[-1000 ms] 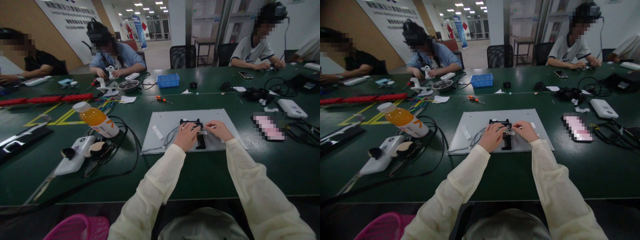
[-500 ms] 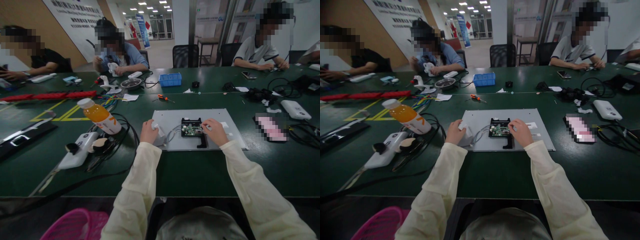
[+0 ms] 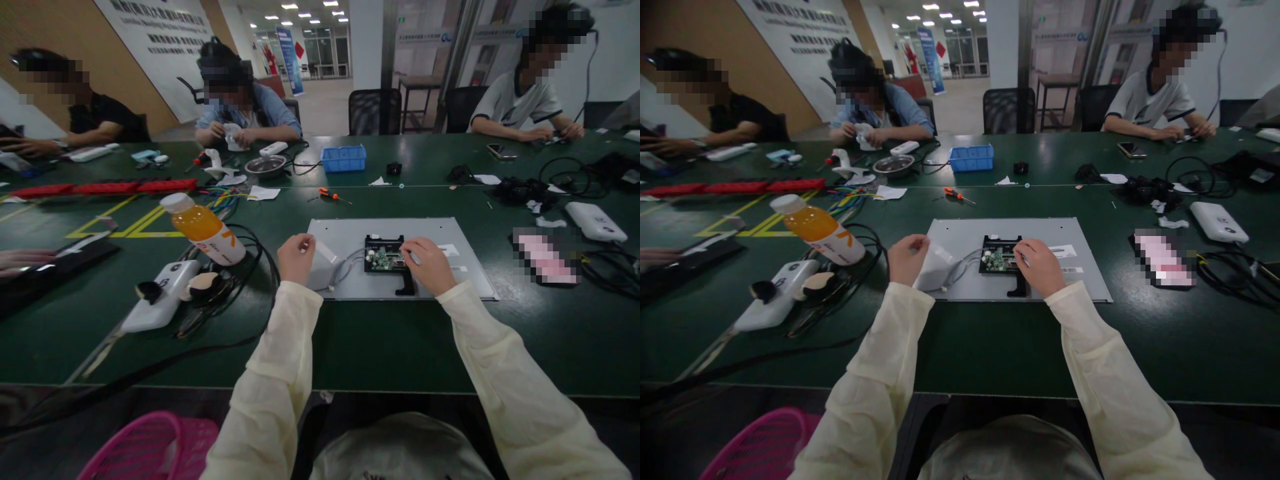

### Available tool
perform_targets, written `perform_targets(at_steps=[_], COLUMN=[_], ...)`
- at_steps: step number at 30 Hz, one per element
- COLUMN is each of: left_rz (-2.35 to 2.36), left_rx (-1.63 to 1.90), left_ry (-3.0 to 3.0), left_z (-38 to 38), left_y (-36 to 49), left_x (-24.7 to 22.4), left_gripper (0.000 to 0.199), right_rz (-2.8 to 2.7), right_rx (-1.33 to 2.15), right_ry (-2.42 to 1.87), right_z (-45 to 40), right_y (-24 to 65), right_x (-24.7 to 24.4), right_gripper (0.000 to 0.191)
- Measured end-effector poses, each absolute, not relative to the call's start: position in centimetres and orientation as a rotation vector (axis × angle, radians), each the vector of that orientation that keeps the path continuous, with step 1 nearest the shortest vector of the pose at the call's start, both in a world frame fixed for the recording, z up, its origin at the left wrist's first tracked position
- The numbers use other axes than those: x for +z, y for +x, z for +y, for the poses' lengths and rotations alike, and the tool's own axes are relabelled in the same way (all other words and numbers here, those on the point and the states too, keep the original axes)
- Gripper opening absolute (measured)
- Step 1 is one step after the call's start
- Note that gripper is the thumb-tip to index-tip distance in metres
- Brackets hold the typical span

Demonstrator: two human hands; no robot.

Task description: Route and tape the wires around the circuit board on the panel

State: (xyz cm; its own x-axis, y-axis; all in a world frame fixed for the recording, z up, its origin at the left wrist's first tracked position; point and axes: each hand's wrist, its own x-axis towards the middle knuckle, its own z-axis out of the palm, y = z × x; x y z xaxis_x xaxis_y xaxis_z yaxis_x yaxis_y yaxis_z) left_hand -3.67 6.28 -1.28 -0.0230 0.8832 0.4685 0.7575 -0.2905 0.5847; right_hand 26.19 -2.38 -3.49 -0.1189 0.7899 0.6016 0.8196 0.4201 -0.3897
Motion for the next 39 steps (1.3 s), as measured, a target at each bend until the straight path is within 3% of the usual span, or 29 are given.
perform_targets(at_steps=[5, 10, 19, 24, 26, 33, 39], left_rz=[1.531, 1.463, 1.579, 1.55, 1.502, 1.278, 1.403], left_rx=[1.243, 0.953, 0.759, 1.041, 1.116, 0.524, 0.441], left_ry=[1.779, 2.049, 2.241, 2.275, 2.344, 2.718, 2.743], left_z=[6.0, 5.4, 5.0, 3.8, 3.2, 2.3, 2.2], left_y=[-3.2, -2.3, -1.8, -1.0, -0.7, -0.4, -1.1], left_x=[-1.1, -2.5, -3.9, -2.1, -1.3, -1.4, -2.0], left_gripper=[0.029, 0.022, 0.016, 0.029, 0.024, 0.012, 0.014], right_rz=[-1.905, -2.064, -2.445, -2.5, -2.514, -2.511, -2.513], right_rx=[-0.031, 0.085, 0.235, 0.254, 0.251, 0.227, 0.213], right_ry=[-1.319, -1.196, -0.95, -0.985, -0.991, -0.975, -0.978], right_z=[-3.0, -4.3, -5.3, -5.2, -5.2, -5.1, -5.2], right_y=[24.9, 22.0, 18.5, 18.6, 18.6, 18.5, 18.4], right_x=[-2.6, -1.9, -3.5, -3.9, -3.9, -3.9, -3.5], right_gripper=[0.028, 0.037, 0.057, 0.056, 0.055, 0.052, 0.05])
